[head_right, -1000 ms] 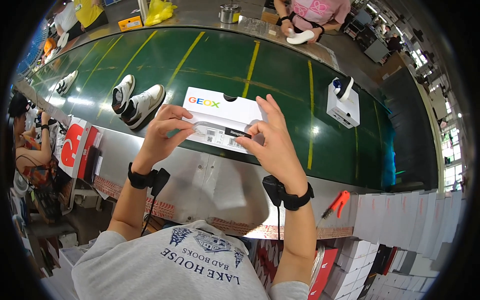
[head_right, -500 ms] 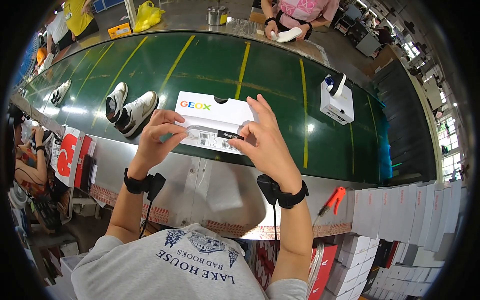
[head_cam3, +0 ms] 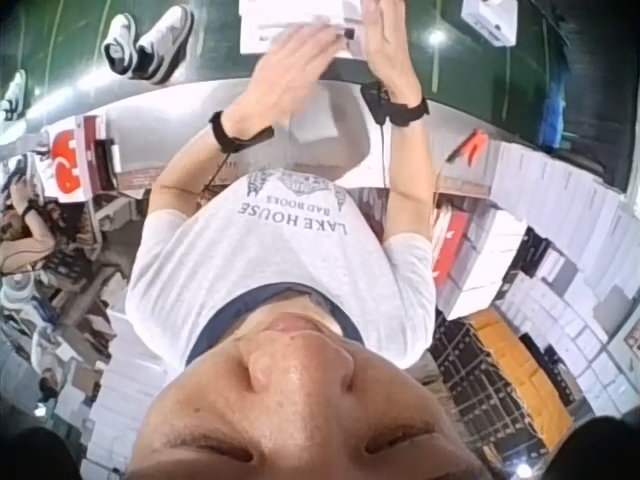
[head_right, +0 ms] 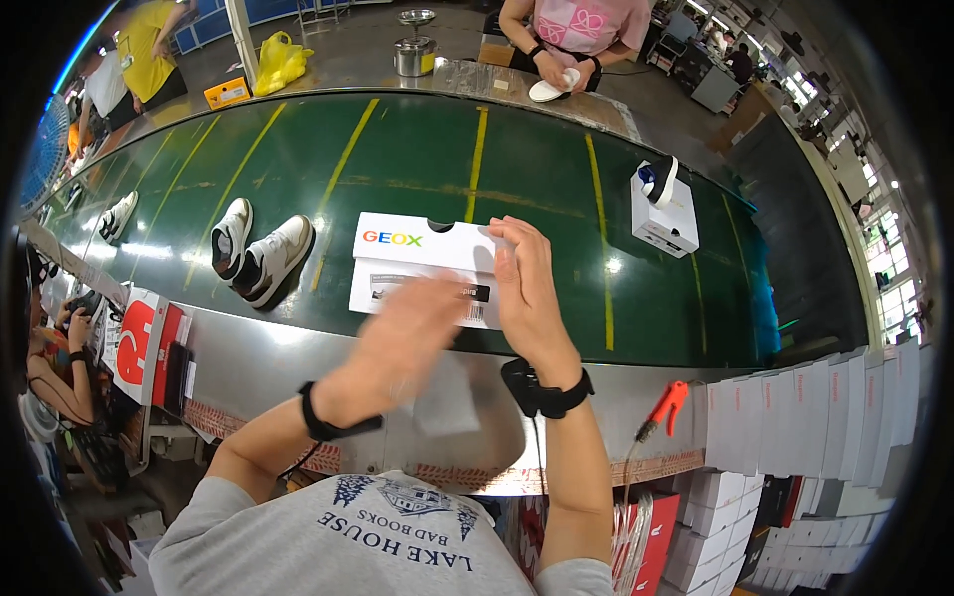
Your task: The worker is sorting shoe boxes by scanning labels and placing them onto a conveyor belt in a shoe manufacturing facility.
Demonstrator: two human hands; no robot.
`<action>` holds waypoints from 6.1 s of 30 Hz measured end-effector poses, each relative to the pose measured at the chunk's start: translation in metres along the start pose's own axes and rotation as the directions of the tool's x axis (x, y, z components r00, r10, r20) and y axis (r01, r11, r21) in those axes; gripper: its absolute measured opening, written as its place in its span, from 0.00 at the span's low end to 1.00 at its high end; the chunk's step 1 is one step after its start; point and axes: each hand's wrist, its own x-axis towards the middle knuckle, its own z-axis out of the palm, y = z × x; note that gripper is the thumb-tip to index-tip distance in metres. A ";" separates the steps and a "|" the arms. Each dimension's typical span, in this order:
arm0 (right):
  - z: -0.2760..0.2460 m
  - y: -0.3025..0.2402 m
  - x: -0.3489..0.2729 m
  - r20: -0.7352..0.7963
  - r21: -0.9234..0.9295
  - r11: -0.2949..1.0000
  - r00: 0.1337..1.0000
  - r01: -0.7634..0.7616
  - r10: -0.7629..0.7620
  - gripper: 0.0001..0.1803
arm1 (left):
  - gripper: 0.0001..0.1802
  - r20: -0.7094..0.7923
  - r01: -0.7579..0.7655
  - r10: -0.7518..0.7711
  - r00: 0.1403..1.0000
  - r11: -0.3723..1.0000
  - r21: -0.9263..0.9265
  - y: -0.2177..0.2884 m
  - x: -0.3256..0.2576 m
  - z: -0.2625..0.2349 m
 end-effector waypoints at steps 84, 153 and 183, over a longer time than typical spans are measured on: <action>0.072 0.102 -0.251 -0.141 0.432 0.606 0.614 -0.668 0.777 0.04 | 0.28 -0.060 0.183 -0.173 0.983 0.918 0.351 -0.235 0.039 0.044; 0.005 -0.253 -0.817 -0.040 0.969 -0.146 -0.710 -0.200 0.703 0.21 | 0.24 0.671 0.242 0.571 0.474 0.648 -0.722 0.460 0.004 0.285; -0.133 -0.178 -1.230 -0.190 0.968 -0.092 -0.922 -0.234 0.337 0.41 | 0.37 0.594 0.623 0.358 -0.721 0.710 0.329 1.004 -0.380 0.513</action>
